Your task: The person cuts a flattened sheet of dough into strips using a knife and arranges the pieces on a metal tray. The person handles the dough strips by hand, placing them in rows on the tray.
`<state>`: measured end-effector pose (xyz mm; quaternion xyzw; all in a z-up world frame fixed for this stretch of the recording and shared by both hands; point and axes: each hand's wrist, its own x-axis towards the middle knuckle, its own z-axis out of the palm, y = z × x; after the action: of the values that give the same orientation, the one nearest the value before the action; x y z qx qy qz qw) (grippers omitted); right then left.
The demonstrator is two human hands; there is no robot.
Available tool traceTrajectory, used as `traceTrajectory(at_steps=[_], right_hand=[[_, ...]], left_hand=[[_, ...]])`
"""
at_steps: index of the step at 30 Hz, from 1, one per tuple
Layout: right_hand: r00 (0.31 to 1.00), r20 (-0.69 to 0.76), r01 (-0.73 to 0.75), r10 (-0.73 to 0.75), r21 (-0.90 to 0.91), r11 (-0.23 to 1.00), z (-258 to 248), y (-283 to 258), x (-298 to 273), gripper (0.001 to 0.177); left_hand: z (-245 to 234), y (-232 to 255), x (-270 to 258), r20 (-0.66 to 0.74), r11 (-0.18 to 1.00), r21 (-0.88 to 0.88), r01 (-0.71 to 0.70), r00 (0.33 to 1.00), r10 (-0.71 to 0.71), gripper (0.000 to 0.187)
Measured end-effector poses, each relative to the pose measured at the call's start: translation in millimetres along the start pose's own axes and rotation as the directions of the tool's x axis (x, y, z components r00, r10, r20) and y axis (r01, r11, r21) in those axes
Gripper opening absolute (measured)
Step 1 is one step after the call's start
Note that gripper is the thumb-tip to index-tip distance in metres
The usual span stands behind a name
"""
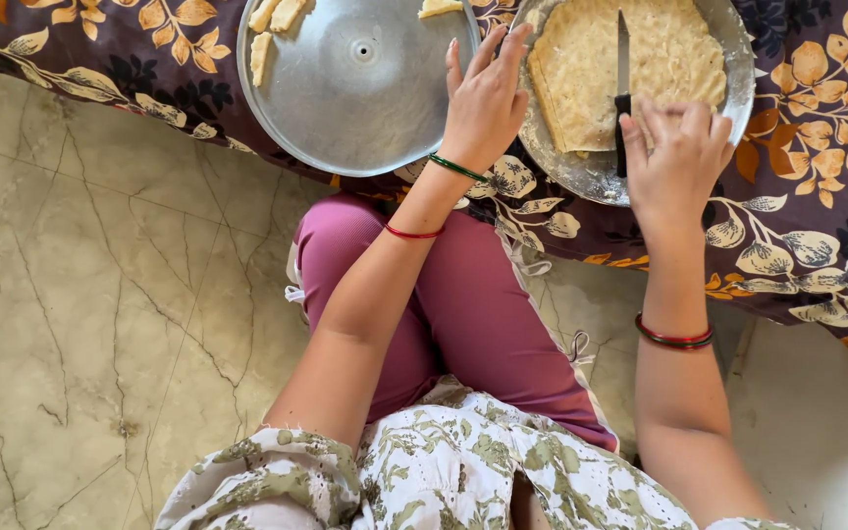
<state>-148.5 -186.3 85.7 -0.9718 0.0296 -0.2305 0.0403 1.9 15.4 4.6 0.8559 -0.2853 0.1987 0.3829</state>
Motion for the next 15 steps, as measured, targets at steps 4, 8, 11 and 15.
traceTrajectory(at_steps=[4,8,11,15], right_hand=[[0.968,0.084,0.206,-0.236,0.268,0.941,16,6,50,0.023],[0.840,0.120,0.452,-0.530,0.387,0.804,46,-1,118,0.026],[0.757,0.241,0.473,-0.608,0.439,0.764,57,-7,156,0.028],[0.675,0.484,0.353,-0.558,0.452,0.819,67,-11,179,0.033]], left_hand=[[-3,2,0,0.003,0.997,-0.071,0.042,0.999,-0.042,0.069],[-11,3,3,-0.055,0.984,-0.174,0.041,0.997,-0.052,0.068],[-16,5,5,-0.094,0.972,-0.231,0.032,0.994,-0.055,0.067],[-18,8,6,-0.071,0.952,-0.288,0.105,0.989,-0.130,0.066]])
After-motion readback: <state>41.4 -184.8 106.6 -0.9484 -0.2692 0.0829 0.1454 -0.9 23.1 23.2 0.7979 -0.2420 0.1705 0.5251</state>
